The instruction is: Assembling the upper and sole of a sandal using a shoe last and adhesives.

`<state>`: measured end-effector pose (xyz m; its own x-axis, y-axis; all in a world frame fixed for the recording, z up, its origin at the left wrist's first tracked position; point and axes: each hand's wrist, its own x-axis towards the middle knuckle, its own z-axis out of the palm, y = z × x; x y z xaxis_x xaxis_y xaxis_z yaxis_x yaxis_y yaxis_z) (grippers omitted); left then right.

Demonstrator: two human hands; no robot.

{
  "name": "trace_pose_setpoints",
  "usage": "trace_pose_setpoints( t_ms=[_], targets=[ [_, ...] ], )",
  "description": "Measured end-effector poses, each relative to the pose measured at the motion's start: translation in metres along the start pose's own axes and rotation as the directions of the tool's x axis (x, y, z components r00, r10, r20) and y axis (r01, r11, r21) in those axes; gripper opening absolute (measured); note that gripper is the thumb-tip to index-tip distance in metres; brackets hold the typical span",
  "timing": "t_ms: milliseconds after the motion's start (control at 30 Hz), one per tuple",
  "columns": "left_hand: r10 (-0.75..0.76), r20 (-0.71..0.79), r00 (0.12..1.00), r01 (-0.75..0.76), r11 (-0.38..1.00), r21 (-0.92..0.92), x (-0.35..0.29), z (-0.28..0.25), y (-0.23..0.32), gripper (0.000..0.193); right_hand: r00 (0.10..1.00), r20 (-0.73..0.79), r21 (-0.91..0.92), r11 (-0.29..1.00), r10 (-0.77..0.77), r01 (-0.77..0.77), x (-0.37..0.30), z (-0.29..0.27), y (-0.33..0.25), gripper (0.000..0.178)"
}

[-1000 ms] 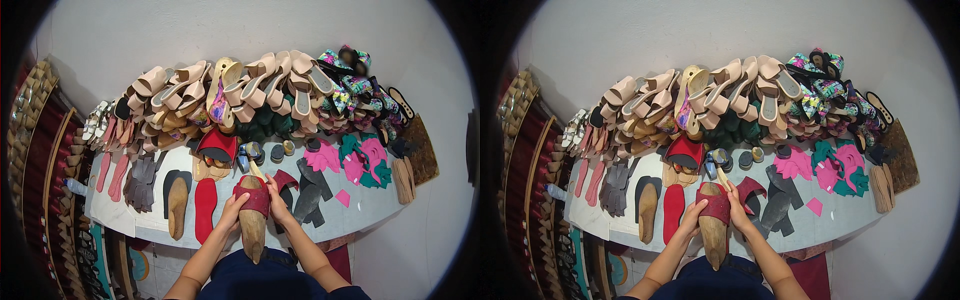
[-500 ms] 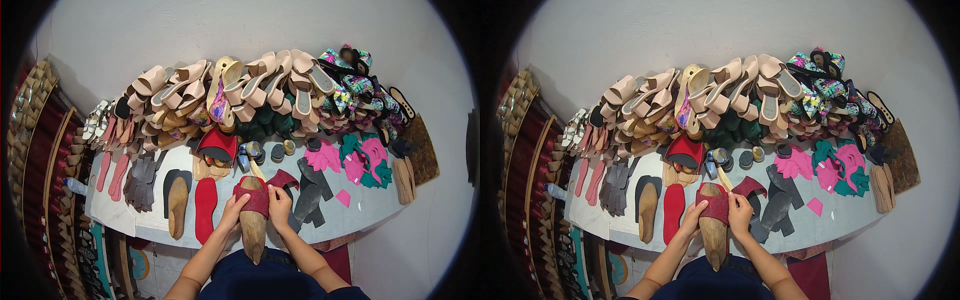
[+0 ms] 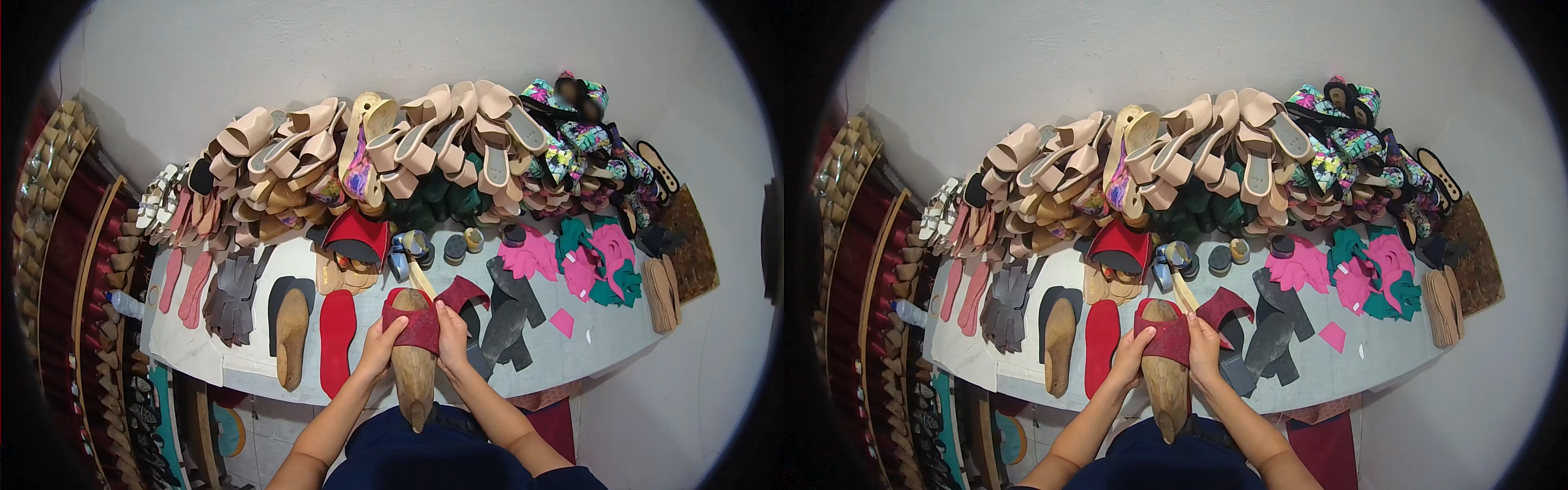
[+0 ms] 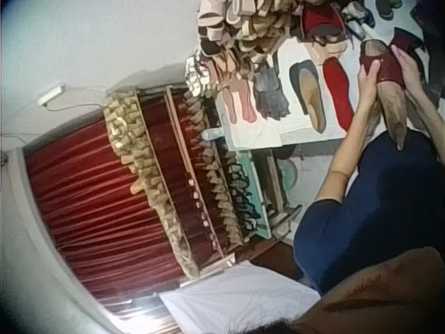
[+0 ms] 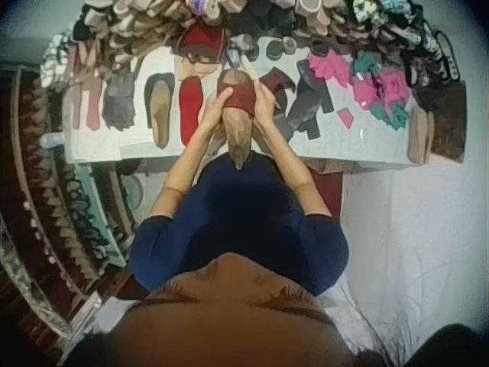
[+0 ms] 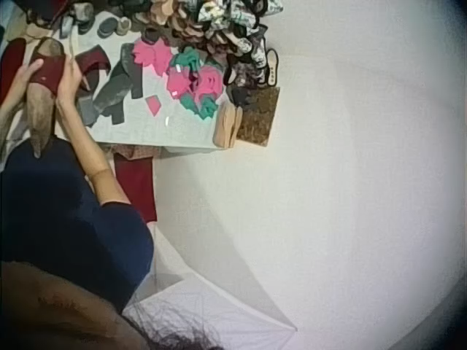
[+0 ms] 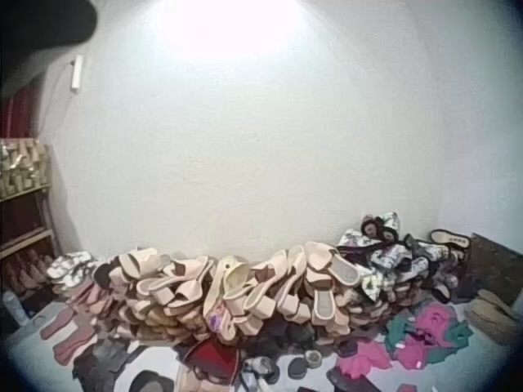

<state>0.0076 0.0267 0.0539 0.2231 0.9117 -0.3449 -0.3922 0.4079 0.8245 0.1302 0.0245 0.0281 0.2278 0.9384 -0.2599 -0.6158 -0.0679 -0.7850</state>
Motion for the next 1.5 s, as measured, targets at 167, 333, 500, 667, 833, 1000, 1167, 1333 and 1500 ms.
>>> trace_pose_setpoints(
  t_ms=[167,333,500,667,833,1000,1167,1333,1500],
  targets=[
    [-0.056,-0.039,0.998,0.052,0.995,-0.091,0.005,-0.009,-0.006,0.028,0.943,0.276,-0.565,0.762,-0.188,0.317,0.005,-0.019,-0.010,0.022],
    [-0.072,-0.049,0.996,0.064,0.987,-0.145,0.006,-0.019,-0.009,0.030,0.687,0.726,-0.675,0.218,0.027,0.705,-0.012,-0.032,-0.039,0.068],
    [-0.074,-0.055,0.996,0.064,0.985,-0.161,0.007,-0.020,-0.011,0.030,0.719,0.681,-0.729,0.047,0.137,0.682,-0.030,-0.020,-0.055,0.068],
    [-0.065,-0.052,0.997,0.056,0.986,-0.157,0.005,-0.019,-0.009,0.030,0.774,0.625,-0.780,0.061,0.098,0.622,-0.034,-0.027,-0.034,0.062],
    [-0.060,-0.059,0.996,0.049,0.984,-0.174,0.005,-0.016,-0.010,0.029,0.875,0.477,-0.857,0.176,-0.080,0.484,-0.041,-0.029,-0.016,0.044],
    [-0.051,-0.064,0.997,0.039,0.982,-0.185,0.003,-0.017,-0.010,0.028,0.919,0.393,-0.890,0.235,-0.036,0.390,-0.041,-0.028,-0.011,0.034],
    [-0.025,-0.093,0.995,0.006,0.980,-0.198,0.003,-0.015,-0.013,0.027,0.951,0.289,-0.694,0.708,0.111,0.128,-0.025,-0.047,0.004,0.031],
    [-0.022,-0.100,0.995,0.003,0.983,-0.186,0.002,-0.012,-0.011,0.026,0.889,0.316,-0.471,0.868,0.331,-0.155,-0.015,-0.054,0.006,0.036],
    [0.010,-0.107,0.994,-0.025,0.989,-0.143,0.000,-0.010,-0.009,0.026,0.814,0.383,-0.456,0.856,0.437,-0.245,-0.008,-0.048,-0.010,0.037]
  ],
)
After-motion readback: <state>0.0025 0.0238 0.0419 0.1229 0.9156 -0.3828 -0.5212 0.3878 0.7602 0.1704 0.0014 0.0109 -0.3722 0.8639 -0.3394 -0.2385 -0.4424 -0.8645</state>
